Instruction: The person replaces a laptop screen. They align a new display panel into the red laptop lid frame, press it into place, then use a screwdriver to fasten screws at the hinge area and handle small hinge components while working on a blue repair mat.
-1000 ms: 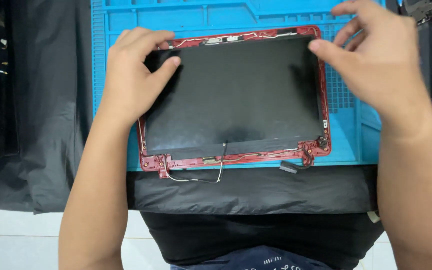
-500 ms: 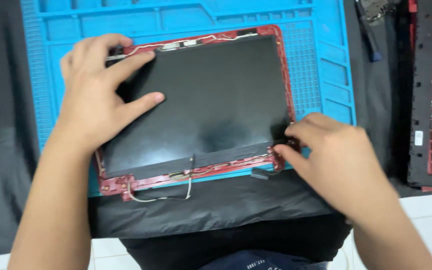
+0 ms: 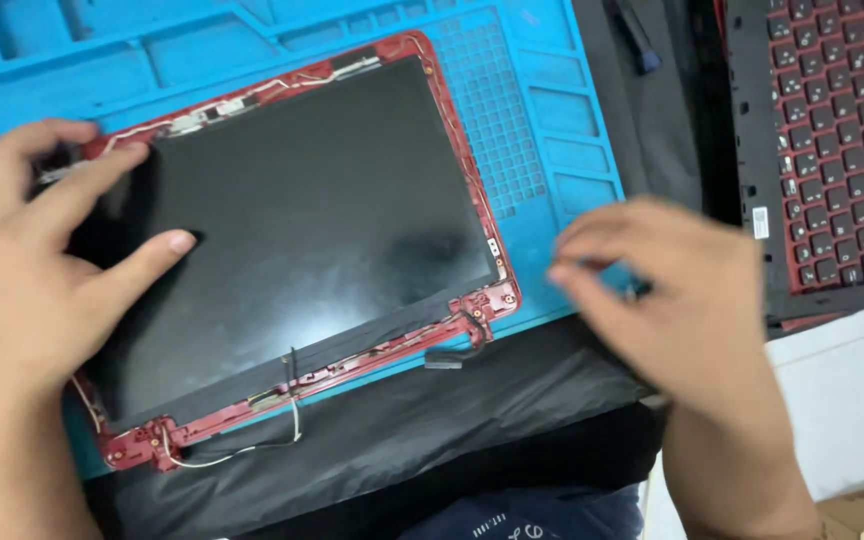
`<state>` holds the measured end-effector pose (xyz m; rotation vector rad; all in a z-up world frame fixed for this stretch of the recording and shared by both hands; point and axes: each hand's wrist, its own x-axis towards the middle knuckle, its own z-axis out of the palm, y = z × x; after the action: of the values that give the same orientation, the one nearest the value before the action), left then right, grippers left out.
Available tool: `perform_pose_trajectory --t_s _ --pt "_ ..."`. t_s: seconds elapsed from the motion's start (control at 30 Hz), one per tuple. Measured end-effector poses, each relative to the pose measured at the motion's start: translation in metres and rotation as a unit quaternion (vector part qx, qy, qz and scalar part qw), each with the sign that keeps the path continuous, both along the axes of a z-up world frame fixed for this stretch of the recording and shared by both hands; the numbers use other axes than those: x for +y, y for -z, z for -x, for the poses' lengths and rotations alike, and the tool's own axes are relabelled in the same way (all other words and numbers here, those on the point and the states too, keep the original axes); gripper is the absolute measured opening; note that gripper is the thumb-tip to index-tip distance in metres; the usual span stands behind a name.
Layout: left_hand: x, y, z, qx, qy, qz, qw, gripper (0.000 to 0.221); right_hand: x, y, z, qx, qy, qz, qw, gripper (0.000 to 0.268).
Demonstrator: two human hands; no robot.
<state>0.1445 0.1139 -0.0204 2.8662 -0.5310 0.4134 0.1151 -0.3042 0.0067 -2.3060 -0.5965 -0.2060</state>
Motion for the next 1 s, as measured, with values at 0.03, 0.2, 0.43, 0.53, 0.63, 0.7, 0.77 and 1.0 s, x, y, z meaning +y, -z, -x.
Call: perform_pose_trajectory --t_s 0.03,0.2,0.43,0.53,0.63,0.7,0.77,1.0 --pt "0.000 0.000 0.001 0.008 -0.003 0.029 1.000 0.060 -0.003 -0.003 -0.005 0.003 0.035 -0.011 0.999 0.017" --pt "-0.003 -0.004 0.003 0.003 0.001 0.030 1.000 0.065 -0.019 0.000 -0.030 -0.002 0.106 -0.015 0.994 0.019" --pt "0.007 0.013 0.005 0.053 -0.009 0.118 0.992 0.057 -0.029 0.022 -0.035 -0.051 0.087 -0.060 0.993 0.025" --pt "0.021 0.024 0.004 0.044 -0.009 0.146 0.988 0.051 -0.033 0.019 -0.030 -0.054 0.105 -0.068 0.991 0.021" --pt "0.019 0.015 0.007 0.035 -0.092 0.212 0.972 0.049 -0.024 0.008 -0.019 -0.033 0.117 -0.062 0.991 0.020" --pt "0.018 0.000 0.014 0.029 -0.173 0.260 0.950 0.052 -0.010 0.003 -0.008 -0.015 0.115 -0.064 0.991 0.021" --pt "0.023 -0.016 0.026 0.049 -0.268 0.131 0.953 0.055 0.008 0.000 0.005 0.045 0.096 -0.050 0.993 0.036" --pt "0.011 -0.041 0.069 0.155 -0.310 0.333 0.877 0.053 0.042 0.005 0.027 0.054 -0.013 0.029 0.998 0.075"
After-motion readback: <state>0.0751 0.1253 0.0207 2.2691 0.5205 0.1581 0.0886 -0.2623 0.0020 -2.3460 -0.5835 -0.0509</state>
